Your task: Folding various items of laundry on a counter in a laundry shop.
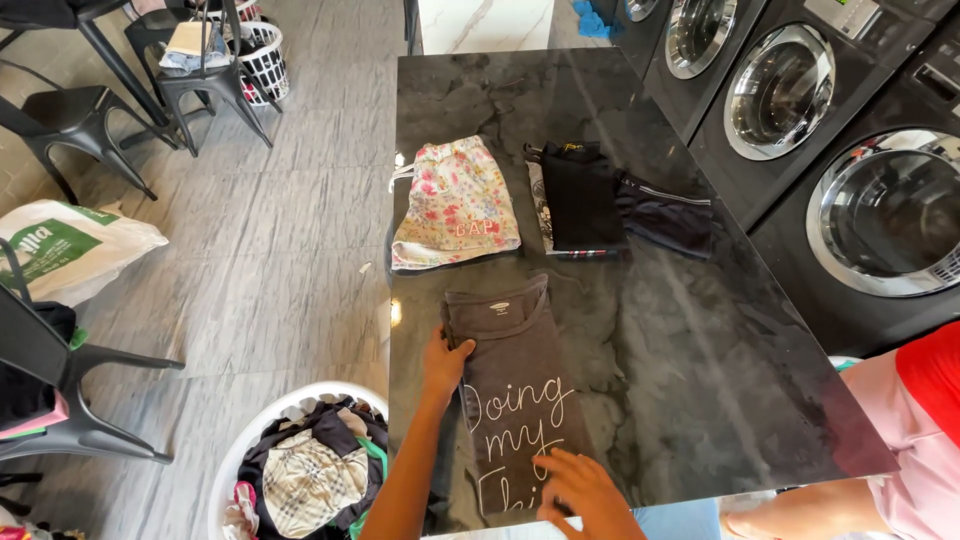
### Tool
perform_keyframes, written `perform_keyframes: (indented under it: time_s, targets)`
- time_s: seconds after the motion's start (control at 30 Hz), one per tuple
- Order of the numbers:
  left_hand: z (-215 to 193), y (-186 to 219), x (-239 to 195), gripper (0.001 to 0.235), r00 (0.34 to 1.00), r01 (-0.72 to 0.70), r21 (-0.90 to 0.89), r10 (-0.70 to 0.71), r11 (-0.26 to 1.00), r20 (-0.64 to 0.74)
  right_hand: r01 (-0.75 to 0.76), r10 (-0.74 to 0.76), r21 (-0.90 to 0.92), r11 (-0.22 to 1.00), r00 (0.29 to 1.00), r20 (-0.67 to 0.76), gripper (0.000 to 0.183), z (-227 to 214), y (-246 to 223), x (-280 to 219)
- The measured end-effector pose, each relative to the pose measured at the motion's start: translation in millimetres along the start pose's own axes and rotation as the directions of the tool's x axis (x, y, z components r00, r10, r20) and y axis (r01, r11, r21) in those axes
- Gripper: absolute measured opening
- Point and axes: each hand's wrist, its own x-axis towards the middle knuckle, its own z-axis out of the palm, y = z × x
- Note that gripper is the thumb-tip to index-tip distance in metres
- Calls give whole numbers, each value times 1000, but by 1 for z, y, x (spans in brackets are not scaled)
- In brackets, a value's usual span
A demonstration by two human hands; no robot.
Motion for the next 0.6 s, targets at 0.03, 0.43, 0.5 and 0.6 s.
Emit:
perform_keyframes:
  time_s: [0.03,0.43,0.5,0.6]
  targets:
    - [-1,6,-9,63,1000,1,2,-1,1000,-1,0,0,2,1000,1000,0,10,-5,0,5]
    - [-7,27,-120,93,941,166,116,-193,979,279,-826,842,190,530,539,-6,88,-41,-20,75]
    - [-6,13,-121,81,930,242,0,-232,970,284,-837,840,225,499,531,114,61,-37,-6,77]
    - [-6,-8,-115,80,943,185,115,-209,976,257,-724,815,589,359,551,180,61,-75,-48,78]
